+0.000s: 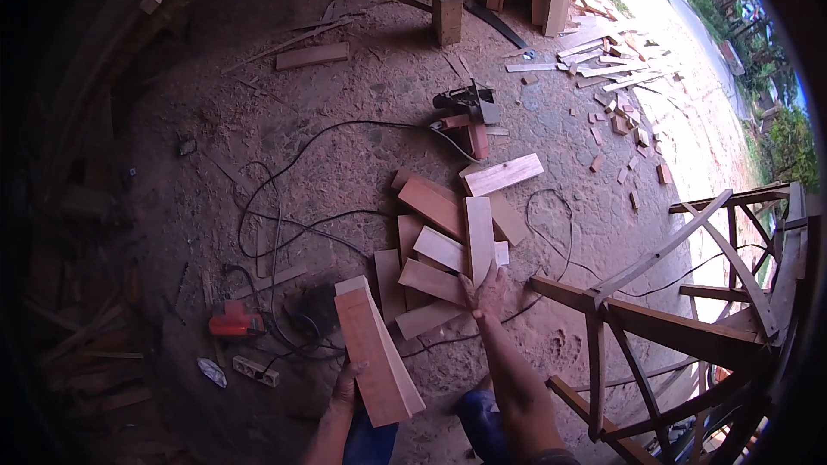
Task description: The person marks wooden pieces with a pencil, fits them together by hand, and uses a hammer to tap them into place on a wooden workbench.
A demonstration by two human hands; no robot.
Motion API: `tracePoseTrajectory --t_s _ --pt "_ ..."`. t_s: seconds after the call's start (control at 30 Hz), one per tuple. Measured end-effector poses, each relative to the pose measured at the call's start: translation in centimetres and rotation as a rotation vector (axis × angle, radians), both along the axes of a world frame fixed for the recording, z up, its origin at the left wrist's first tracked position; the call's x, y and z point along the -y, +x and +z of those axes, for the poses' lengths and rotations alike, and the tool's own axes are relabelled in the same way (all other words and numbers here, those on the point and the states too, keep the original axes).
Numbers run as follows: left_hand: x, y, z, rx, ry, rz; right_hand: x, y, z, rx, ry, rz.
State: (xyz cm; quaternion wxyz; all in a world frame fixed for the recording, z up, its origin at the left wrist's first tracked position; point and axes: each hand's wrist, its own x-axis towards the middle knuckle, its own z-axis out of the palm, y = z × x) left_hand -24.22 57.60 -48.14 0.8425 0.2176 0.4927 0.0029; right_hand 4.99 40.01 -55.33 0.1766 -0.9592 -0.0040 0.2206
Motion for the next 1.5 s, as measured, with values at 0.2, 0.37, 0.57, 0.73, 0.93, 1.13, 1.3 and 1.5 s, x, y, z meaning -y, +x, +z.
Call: tracePoseTrajectory --t_s 0.2,0.37,0.57,0.73,0.93,1.13,1.3,1.5 --pt "0.2 -6.0 0.9 -0.052 0.033 0.032 0.9 1.3 -2.5 -0.325 -0.023 -0.062" --pt "0.3 -4.5 10.4 -0.039 0.013 -0.043 1.8 -8.3 8.8 -0.801 1.012 -0.510" --pt "0.3 1.7 26.5 0.110 0.125 -0.333 8.9 -20.0 31.7 -0.882 1.328 -0.442" --pt "3.3 9.3 40.9 0.295 0.250 -0.603 12.1 -21.6 50.0 -0.568 1.598 -0.274" --pt "8.3 14.3 54.6 0.550 0.406 -0.851 15.4 -19.2 59.2 -0.114 1.556 -0.093" --pt "13.6 16.4 62.4 0.857 0.508 -1.041 24.8 -20.6 64.8 0.251 1.501 -0.340" --pt "19.0 22.7 57.9 0.897 0.531 -1.207 33.3 -21.6 66.9 0.600 1.484 -0.745" --pt "28.2 29.0 59.9 0.692 1.802 -1.560 40.3 -21.5 67.9 0.749 1.602 -0.865"
